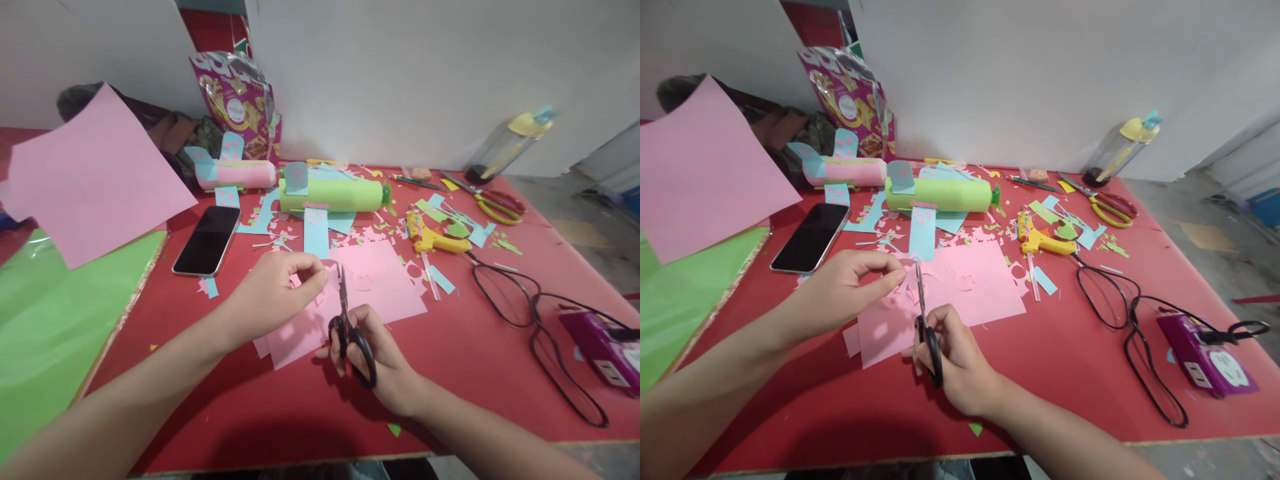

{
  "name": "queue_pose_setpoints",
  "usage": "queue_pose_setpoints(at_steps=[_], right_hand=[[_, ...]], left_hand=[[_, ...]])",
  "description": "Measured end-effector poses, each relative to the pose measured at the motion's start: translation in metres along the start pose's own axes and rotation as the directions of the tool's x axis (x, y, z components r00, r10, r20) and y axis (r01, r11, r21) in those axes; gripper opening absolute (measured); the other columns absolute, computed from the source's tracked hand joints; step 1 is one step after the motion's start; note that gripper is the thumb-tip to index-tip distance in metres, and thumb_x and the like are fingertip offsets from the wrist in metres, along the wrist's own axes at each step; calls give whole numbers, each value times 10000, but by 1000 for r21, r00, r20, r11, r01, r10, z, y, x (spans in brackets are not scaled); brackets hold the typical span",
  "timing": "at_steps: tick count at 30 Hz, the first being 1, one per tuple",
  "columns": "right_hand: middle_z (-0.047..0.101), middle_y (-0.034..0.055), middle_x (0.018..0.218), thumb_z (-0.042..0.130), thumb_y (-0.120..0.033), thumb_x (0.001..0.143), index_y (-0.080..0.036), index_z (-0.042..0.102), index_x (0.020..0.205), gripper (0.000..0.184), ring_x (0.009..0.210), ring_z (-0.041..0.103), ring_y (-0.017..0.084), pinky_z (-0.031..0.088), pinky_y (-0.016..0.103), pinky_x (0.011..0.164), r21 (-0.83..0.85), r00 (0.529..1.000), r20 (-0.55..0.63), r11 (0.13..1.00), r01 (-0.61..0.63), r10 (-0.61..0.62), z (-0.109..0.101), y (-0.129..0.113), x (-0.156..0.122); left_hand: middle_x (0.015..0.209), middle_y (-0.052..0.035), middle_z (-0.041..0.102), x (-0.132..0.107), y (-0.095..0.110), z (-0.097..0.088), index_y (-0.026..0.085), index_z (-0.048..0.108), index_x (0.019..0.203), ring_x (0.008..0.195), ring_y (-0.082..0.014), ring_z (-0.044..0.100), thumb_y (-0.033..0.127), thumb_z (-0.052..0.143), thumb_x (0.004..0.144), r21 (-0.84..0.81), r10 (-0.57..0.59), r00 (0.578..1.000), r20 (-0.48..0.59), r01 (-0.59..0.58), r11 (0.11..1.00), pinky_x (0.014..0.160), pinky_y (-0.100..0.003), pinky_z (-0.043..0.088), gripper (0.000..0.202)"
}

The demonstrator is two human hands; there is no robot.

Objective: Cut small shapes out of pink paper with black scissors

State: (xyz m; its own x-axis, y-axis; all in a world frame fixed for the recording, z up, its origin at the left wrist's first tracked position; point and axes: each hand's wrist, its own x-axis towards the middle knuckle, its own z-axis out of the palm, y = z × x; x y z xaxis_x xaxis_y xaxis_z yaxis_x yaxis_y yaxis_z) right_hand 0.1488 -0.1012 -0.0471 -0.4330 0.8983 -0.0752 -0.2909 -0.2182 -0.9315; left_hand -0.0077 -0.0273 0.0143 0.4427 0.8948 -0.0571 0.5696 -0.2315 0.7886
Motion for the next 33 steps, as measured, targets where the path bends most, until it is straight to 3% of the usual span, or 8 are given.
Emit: queue_pose_setpoints(at_steps=[14,22,24,29,33], right_hand=[[411,-76,613,513,-434,773,-245,287,786,295,507,406,79,444,392,734,11,999,-21,1000,-28,28,1,2,2],[447,-27,758,535,-455,750,-251,307,806,311,629,485,108,438,330,669,-14,994,-87,998,61,-62,-6,1,5],[451,-30,775,559,-418,746,-249,324,803,295,632,492,102,443,316,665,-19,989,-124,997,78,-79,-8,0,7],[451,-59,756,610,-305,725,-245,360,795,266,640,492,71,417,343,840,7,954,-270,990,138,-131,-11,-4,11],[471,-57,757,630,-221,697,-240,348,773,293,658,515,78,450,295,745,-47,926,-335,984,172,-177,-14,-7,14]], left_hand=[[705,-11,602,0,-3,-2,155,543,678,692,-138,535,335,415,797,1,-13,999,-46,13,1000,608,-214,408,250],[692,2,602,0,-3,0,165,543,668,695,-133,540,301,437,782,-22,-33,999,-8,33,999,618,-214,408,207],[653,12,588,1,-2,1,170,536,651,660,-127,529,281,446,771,-17,-39,999,21,39,999,611,-218,404,187],[647,14,583,1,-1,2,179,561,680,662,-135,533,251,463,741,-1,-33,997,62,33,999,621,-234,405,136],[634,16,582,-1,-4,10,181,579,711,634,-126,532,241,467,726,-1,-35,991,129,36,999,599,-225,400,128]])
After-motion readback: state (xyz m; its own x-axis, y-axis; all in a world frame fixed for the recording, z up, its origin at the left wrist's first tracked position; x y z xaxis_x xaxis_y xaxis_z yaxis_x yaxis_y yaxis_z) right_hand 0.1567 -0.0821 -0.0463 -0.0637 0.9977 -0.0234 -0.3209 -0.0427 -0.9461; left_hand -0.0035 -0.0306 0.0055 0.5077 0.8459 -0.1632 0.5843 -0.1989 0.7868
